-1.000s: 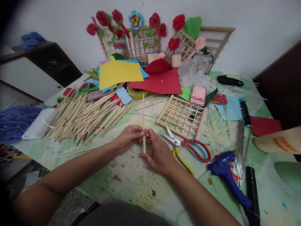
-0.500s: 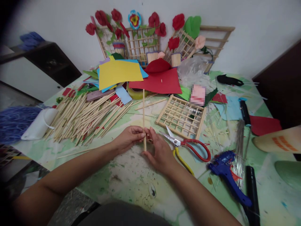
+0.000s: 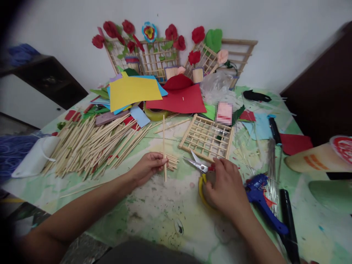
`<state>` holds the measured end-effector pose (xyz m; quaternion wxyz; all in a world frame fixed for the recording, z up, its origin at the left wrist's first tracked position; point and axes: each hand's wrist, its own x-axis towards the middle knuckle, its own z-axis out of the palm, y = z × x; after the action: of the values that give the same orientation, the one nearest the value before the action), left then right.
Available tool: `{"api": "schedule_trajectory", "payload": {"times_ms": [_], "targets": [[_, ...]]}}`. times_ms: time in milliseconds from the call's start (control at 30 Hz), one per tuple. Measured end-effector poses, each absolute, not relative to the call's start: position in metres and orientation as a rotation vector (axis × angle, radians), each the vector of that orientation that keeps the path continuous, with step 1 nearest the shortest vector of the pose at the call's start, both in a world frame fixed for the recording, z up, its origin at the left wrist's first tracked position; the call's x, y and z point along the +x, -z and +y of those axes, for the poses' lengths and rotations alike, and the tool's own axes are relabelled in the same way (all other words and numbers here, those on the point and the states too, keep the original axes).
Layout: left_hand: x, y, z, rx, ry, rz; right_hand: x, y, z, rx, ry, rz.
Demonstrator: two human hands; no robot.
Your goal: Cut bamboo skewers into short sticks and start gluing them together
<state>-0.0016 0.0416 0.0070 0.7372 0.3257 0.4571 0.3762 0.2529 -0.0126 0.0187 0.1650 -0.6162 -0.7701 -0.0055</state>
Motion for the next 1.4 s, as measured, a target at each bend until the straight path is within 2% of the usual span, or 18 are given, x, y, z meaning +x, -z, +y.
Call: {"api": "schedule_trajectory", "payload": {"times_ms": [200, 433, 700, 867, 1033, 1133, 1233, 1400], "targets": [[-0.002, -0.013, 0.036, 1.024, -0.831, 1.086, 0.254, -0.008, -0.020, -1.896, 0.130, -2.174], [0.002, -0.015, 0.019, 1.680, -0.804, 1.167, 0.258, -0.008, -0.028, -1.915, 0.008, -2.226], [0.006, -0.011, 0.018, 1.724, -0.766, 1.210, 0.253, -0.002, -0.030, -1.949, -0.077, -2.213], [0.002, -0.014, 0.018, 1.689, -0.916, 1.185, 0.253, -0.010, -0.031, -1.934, -0.150, -2.118], [0.001, -0.014, 0.017, 2.009, -0.735, 1.256, 0.248, -0.013, -0.034, -1.889, -0.292, -1.967], [0.003, -0.008, 0.019, 1.886, -0.725, 1.212, 0.245, -0.008, -0.036, -1.906, -0.399, -1.851], [0.004, -0.005, 0.024, 1.503, -0.801, 1.142, 0.245, -0.003, -0.038, -1.890, -0.452, -1.804], [0.004, -0.007, 0.027, 0.931, -0.730, 1.019, 0.243, -0.011, -0.040, -1.864, -0.458, -1.966]]}}
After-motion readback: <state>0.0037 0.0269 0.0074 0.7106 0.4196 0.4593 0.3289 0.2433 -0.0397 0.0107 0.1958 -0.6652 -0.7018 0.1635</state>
